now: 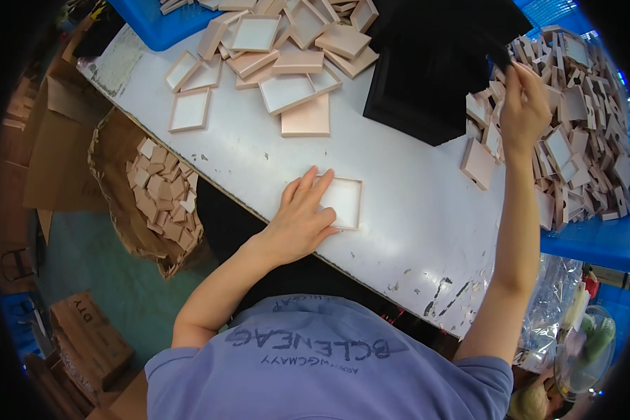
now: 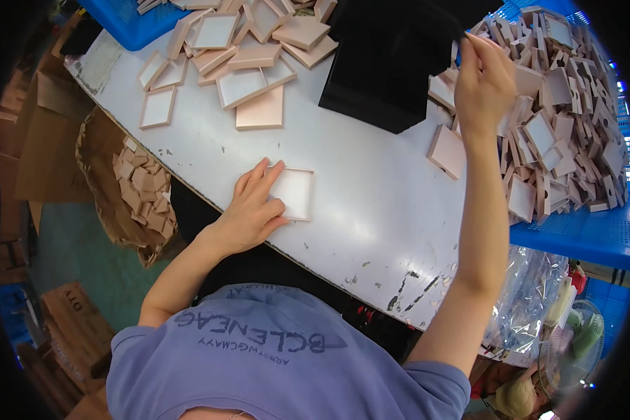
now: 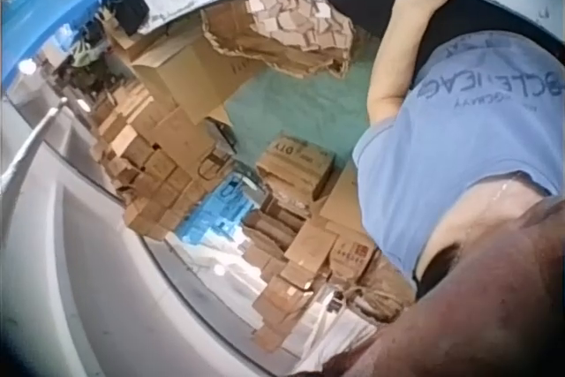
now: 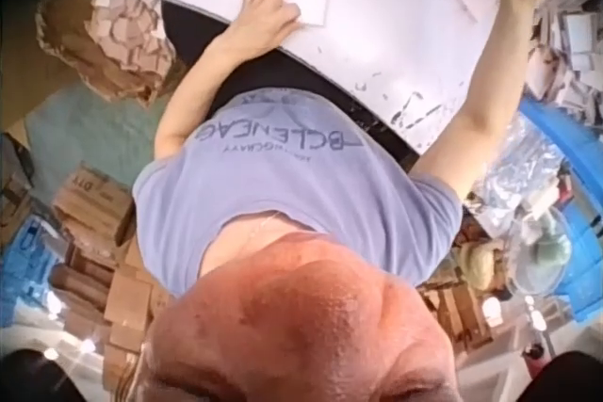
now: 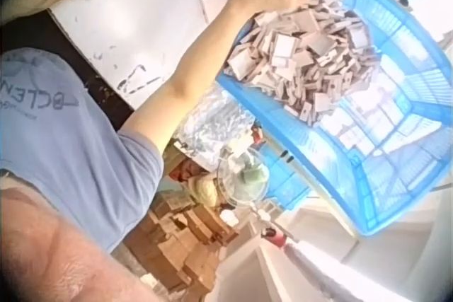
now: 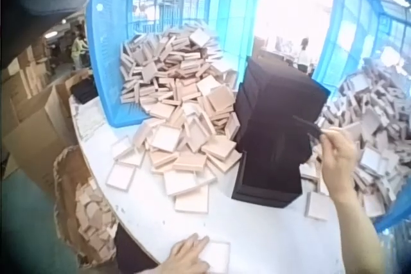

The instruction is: Assembling small gift boxes by placing foam inserts and closing them with lids.

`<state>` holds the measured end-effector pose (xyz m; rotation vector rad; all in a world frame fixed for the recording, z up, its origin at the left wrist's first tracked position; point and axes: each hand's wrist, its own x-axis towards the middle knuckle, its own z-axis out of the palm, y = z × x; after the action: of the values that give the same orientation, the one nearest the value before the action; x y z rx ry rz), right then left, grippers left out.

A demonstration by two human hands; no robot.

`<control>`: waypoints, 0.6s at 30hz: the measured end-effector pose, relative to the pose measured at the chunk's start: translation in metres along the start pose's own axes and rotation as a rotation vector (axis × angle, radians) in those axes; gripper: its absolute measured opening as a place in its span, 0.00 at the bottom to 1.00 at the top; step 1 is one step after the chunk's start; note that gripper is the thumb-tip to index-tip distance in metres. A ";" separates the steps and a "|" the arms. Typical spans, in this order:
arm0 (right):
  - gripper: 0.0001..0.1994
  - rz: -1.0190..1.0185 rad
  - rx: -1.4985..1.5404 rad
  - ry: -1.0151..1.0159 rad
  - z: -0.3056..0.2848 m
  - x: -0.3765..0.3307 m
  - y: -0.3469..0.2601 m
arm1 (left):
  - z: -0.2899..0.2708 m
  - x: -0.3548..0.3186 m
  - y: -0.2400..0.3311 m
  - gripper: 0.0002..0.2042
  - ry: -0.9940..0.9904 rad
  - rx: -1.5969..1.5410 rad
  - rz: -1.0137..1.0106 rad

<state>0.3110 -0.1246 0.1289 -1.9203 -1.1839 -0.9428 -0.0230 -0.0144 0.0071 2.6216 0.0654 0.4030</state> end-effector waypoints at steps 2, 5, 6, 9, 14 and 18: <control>0.08 -0.316 0.003 0.047 -0.017 -0.026 -0.046 | -0.001 0.006 -0.001 0.13 -0.014 -0.131 0.047; 0.10 -0.496 0.274 -0.407 -0.019 -0.112 -0.093 | 0.016 0.006 -0.005 0.30 0.062 -0.233 -0.019; 0.08 -0.542 0.308 -0.483 -0.019 -0.129 -0.107 | 0.020 0.008 -0.005 0.38 0.150 -0.323 -0.083; 0.12 -0.465 0.417 -0.664 -0.025 -0.154 -0.123 | 0.022 0.013 -0.004 0.51 0.180 -0.260 -0.052; 0.10 -0.332 0.533 -0.791 -0.012 -0.161 -0.132 | 0.022 0.014 -0.003 0.50 0.160 -0.244 -0.035; 0.10 -0.138 0.655 -0.803 -0.020 -0.151 -0.112 | 0.012 0.013 0.002 0.43 0.050 -0.112 -0.009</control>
<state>0.1553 -0.1657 0.0307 -1.6801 -1.7994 0.2330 -0.0066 -0.0204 0.0013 2.5005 0.0688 0.4554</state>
